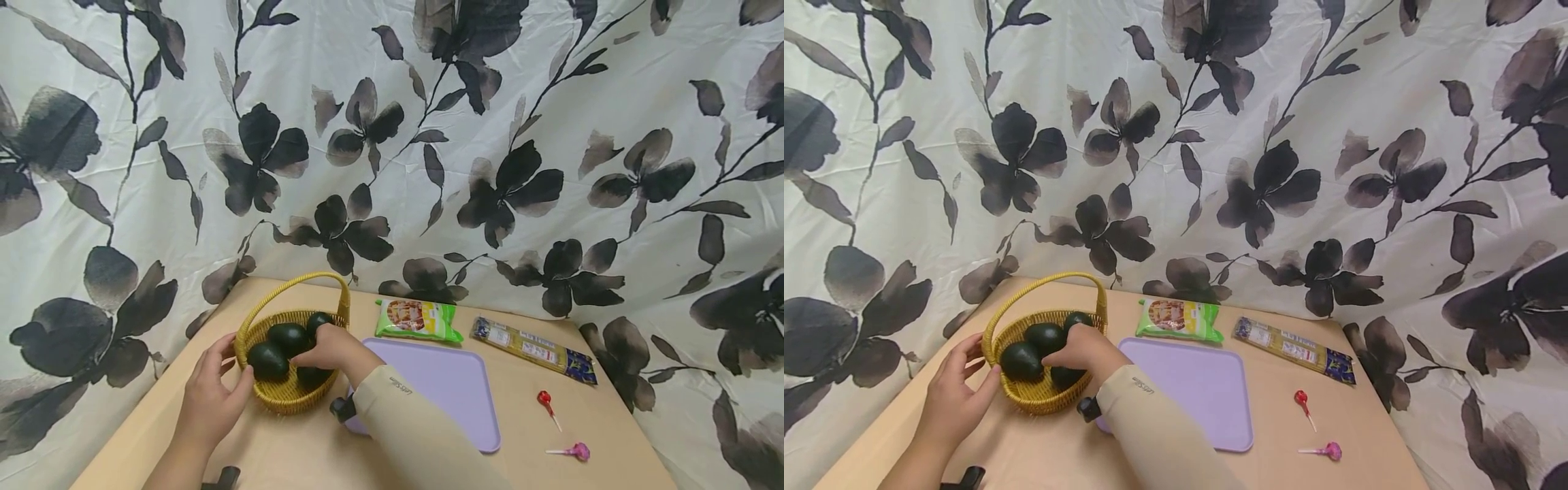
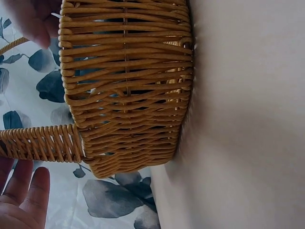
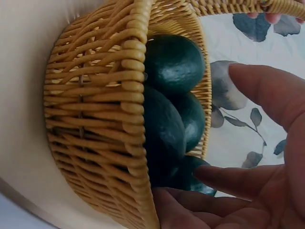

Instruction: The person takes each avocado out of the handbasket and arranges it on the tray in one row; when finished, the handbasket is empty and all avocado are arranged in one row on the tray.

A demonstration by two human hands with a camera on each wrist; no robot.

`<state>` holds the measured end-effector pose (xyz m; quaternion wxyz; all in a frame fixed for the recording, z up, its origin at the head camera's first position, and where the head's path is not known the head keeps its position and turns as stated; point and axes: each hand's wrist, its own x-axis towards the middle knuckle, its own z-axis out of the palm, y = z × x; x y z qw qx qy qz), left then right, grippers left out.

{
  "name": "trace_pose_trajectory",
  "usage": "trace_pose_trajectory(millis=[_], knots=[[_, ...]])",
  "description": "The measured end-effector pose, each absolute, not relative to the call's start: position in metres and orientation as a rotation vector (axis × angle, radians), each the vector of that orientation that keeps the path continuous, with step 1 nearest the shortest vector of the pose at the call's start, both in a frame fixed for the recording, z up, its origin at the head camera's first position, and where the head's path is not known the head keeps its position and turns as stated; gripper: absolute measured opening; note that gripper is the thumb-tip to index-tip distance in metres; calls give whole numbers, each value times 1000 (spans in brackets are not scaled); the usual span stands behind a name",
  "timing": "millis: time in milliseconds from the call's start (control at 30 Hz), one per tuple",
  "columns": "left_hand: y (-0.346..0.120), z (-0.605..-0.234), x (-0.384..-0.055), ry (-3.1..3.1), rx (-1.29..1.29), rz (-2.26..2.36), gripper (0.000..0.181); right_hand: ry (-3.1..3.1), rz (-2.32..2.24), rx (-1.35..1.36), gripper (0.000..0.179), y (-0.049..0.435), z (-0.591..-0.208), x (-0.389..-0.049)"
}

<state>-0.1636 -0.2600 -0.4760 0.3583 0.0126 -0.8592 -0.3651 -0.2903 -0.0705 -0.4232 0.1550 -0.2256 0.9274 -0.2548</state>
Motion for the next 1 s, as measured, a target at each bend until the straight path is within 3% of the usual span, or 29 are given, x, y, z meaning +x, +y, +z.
trace_pose_trajectory(millis=[600,1000], knots=[[-266,-481,-164,-2185,-48,-913,74,2656,-526,-688,48,-94,-435,-299],[-269,-479,-164,-2240,-10,-914,66,2631,-497,-668,32,-96,-427,-301]])
